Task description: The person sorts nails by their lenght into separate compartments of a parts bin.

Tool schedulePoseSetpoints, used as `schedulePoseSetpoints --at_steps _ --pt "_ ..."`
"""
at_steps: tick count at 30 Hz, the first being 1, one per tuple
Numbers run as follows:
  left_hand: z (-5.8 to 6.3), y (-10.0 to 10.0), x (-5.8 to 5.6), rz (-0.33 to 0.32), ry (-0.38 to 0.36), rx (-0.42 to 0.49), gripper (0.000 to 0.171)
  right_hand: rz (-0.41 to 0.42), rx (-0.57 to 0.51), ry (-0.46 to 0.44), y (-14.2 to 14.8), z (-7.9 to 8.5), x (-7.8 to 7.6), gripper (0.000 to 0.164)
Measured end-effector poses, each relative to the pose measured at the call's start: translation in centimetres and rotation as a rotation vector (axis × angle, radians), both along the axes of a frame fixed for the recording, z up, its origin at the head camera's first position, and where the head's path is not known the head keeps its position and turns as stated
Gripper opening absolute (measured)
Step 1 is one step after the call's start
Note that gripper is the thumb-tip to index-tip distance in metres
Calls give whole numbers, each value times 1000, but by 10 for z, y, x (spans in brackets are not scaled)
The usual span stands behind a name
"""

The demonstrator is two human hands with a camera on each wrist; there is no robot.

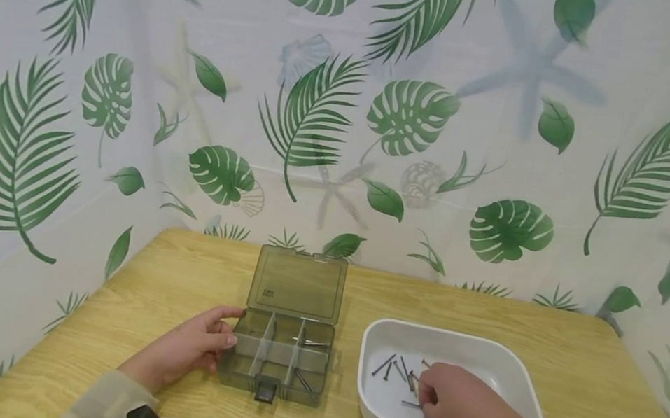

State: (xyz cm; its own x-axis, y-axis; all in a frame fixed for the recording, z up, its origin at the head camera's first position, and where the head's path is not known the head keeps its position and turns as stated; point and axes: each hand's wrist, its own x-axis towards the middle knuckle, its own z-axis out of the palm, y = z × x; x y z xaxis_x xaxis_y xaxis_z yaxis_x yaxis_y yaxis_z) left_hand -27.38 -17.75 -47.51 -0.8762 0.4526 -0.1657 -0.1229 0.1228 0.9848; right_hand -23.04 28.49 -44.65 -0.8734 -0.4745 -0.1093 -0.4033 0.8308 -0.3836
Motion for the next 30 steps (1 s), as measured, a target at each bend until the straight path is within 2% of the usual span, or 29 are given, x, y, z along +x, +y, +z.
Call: schedulePoseSetpoints --at_steps 2,6,10,13,18,25,30 --pt "0 0 0 -1 0 -1 67 -6 -3 24 0 0 1 23" --pt "0 0 -1 -3 -1 -2 67 -76 -21 65 -4 2 3 22" --pt "1 0 0 -3 3 -4 67 -125 -63 90 -10 10 3 25" --pt "1 0 0 -1 3 -2 66 -103 -85 111 -15 15 2 30" --pt "1 0 1 2 6 -1 66 -59 -136 128 -24 20 1 14" --pt "2 1 1 -1 8 1 67 -47 -196 129 -42 27 0 9" --pt "2 0 1 -4 -4 1 67 -25 -250 153 -61 33 -2 15"
